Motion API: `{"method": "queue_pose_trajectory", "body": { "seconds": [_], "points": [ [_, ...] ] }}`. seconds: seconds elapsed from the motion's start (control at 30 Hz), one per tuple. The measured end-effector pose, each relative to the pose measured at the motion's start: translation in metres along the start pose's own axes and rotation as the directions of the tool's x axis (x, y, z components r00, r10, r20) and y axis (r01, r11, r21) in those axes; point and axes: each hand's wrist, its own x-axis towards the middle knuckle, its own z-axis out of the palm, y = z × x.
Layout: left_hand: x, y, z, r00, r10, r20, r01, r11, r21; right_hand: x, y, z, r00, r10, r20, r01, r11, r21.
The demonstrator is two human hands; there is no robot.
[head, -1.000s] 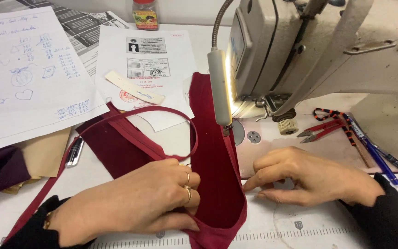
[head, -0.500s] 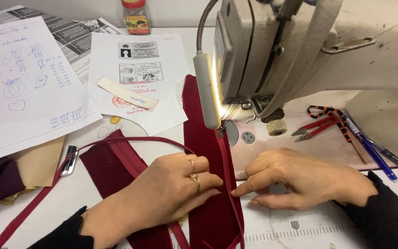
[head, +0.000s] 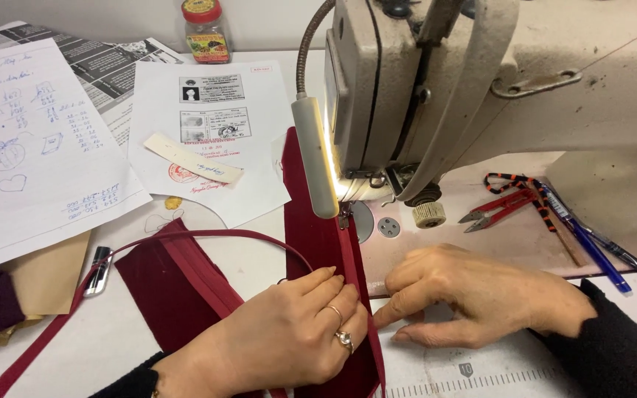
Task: Sewing a white fabric label onto a red velvet garment component using an industrial sewing machine.
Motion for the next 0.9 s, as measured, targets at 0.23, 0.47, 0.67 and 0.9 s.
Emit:
{"method": "queue_pose_trajectory", "body": {
  "seconds": [0.23, 0.47, 0.67, 0.9],
  "points": [
    [-0.005, 0.006, 0.007, 0.998, -0.047, -0.034, 0.047, 0.999, 0.019, -0.001, 0.0, -0.001, 1.0, 0.008, 0.025, -0.008, 1.0, -0.006],
    [-0.01, 0.006, 0.009, 1.0, -0.006, 0.017, 0.007, 0.999, -0.035, -0.002, 0.003, 0.001, 1.0, 0.004, 0.016, -0.004, 1.0, -0.02],
    [-0.009, 0.005, 0.007, 1.0, -0.005, -0.004, 0.004, 0.998, -0.058, -0.002, 0.002, 0.0, 1.0, 0.005, 0.018, -0.004, 1.0, -0.017],
    [-0.008, 0.002, 0.001, 1.0, -0.001, 0.002, 0.002, 0.998, -0.061, -0.001, 0.003, 0.001, 1.0, -0.016, 0.027, 0.016, 1.0, -0.012]
  ]
}}
